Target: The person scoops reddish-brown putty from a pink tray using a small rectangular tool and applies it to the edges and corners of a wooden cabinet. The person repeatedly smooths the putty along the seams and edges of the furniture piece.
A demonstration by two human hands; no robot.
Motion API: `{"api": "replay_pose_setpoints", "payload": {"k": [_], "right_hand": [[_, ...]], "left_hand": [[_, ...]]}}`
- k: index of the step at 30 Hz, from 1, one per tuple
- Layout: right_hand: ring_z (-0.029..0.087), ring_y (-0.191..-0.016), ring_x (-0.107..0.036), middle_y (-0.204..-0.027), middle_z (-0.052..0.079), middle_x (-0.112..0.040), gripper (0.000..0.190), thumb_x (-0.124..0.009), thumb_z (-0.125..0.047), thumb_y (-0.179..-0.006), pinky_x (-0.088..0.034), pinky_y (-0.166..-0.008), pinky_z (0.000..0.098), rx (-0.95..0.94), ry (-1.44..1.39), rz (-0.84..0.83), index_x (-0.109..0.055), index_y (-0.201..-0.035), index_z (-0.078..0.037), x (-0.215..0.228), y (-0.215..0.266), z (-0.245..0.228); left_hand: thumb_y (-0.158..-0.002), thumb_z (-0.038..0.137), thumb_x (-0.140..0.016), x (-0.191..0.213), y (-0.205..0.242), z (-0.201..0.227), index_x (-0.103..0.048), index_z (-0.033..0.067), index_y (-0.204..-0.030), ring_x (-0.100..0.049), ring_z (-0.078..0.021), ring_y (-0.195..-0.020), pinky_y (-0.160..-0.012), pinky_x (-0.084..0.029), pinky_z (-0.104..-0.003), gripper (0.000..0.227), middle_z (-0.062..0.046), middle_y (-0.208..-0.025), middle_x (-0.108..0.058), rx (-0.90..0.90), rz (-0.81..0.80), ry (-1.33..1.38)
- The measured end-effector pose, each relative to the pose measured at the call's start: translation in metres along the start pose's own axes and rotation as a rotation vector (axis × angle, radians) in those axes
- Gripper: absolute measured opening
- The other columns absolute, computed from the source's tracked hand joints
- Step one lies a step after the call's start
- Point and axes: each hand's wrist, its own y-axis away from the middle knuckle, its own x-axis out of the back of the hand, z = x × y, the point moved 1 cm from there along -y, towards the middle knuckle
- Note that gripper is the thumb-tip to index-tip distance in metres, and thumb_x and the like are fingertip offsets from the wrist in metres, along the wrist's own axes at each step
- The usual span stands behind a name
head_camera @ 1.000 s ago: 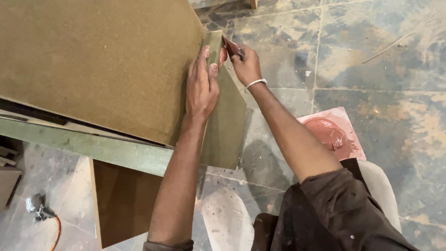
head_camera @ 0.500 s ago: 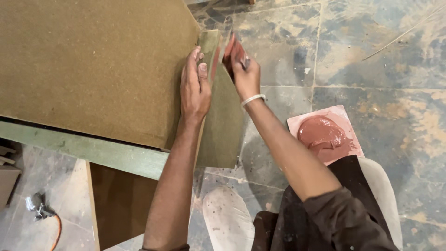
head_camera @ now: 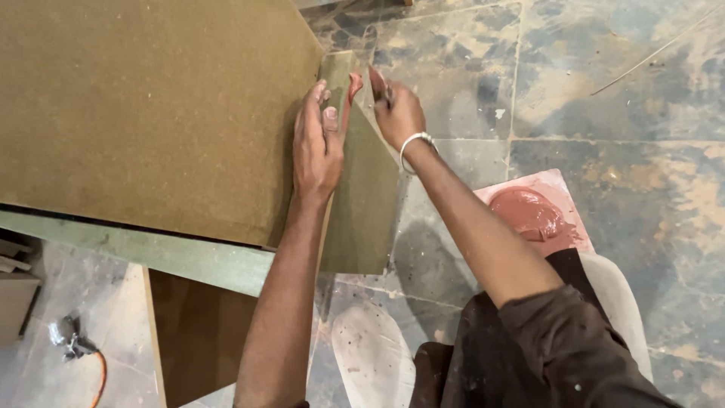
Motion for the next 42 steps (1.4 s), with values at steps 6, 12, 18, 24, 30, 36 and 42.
{"api": "replay_pose_setpoints", "payload": {"k": [6,12,18,24,30,36,42], "right_hand": [[0.023,-0.106,-0.079,-0.111,0.012,-0.080,0.035,-0.056,0.005,-0.093,-0.059,-0.094,0.0326,0.225,-0.496,0.018,-0.072,-0.122,-0.006,-0.014,0.005,-0.007],[0.014,-0.106,-0.071,-0.115,0.012,-0.075,0.040,-0.054,0.007,-0.087,-0.057,-0.092,0.0293,0.253,-0.577,-0.079,-0.068,-0.123,0.002,-0.004,0.033,0.006],[0.012,-0.078,-0.065,-0.085,0.011,-0.074,0.032,-0.058,0.002,-0.084,-0.055,-0.074,0.0304,0.207,-0.394,0.092,-0.073,-0.112,0.003,-0.006,-0.032,0.002],[0.012,-0.087,-0.073,-0.095,0.010,-0.076,0.036,-0.061,0.002,-0.083,-0.057,-0.078,0.0302,0.311,-0.360,0.120,-0.074,-0.116,0.000,-0.008,-0.037,-0.012],[0.014,-0.079,-0.067,-0.090,0.008,-0.075,0.033,-0.057,0.004,-0.086,-0.056,-0.073,0.0311,0.208,-0.409,-0.065,-0.074,-0.114,-0.001,0.000,0.014,-0.010],[0.014,-0.059,-0.052,-0.078,0.005,-0.065,0.015,-0.057,0.001,-0.098,-0.042,-0.052,0.0325,-0.142,-0.808,0.125,-0.071,-0.098,-0.002,-0.015,-0.009,0.003],[0.035,-0.078,-0.075,-0.084,0.029,-0.069,0.016,-0.057,-0.005,-0.095,-0.055,-0.070,0.0450,-0.031,-0.231,0.025,-0.069,-0.090,0.005,-0.050,0.032,-0.012]], "left_hand": [[-0.115,0.029,-0.041,0.002,0.001,0.003,-0.044,0.0003,-0.151,-0.057,-0.0360,-0.137,-0.113,-0.046,-0.043,0.046,-0.022,-0.149,-0.055,0.000,-0.013,0.038],[-0.115,0.027,-0.040,0.000,0.000,-0.001,-0.044,0.0010,-0.152,-0.055,-0.0370,-0.139,-0.115,-0.044,-0.044,0.045,-0.022,-0.150,-0.055,-0.027,-0.030,0.000],[-0.114,0.026,-0.040,0.000,0.000,-0.001,-0.044,0.0011,-0.152,-0.056,-0.0368,-0.137,-0.114,-0.045,-0.044,0.045,-0.023,-0.148,-0.056,0.010,-0.049,-0.014],[-0.114,0.026,-0.040,0.000,0.001,-0.003,-0.045,0.0007,-0.151,-0.057,-0.0368,-0.137,-0.114,-0.045,-0.044,0.045,-0.023,-0.148,-0.056,0.009,-0.025,-0.007],[-0.115,0.025,-0.040,-0.001,-0.002,-0.003,-0.045,0.0007,-0.151,-0.057,-0.0369,-0.138,-0.115,-0.045,-0.044,0.044,-0.022,-0.149,-0.056,-0.007,-0.027,0.006],[-0.114,0.024,-0.040,0.001,-0.001,-0.001,-0.045,0.0002,-0.150,-0.057,-0.0365,-0.137,-0.113,-0.046,-0.044,0.044,-0.023,-0.147,-0.057,0.018,-0.013,0.020],[-0.114,0.023,-0.040,-0.003,-0.002,-0.008,-0.047,0.0002,-0.149,-0.060,-0.0347,-0.135,-0.113,-0.048,-0.042,0.042,-0.023,-0.147,-0.058,-0.004,0.015,0.047]]}}
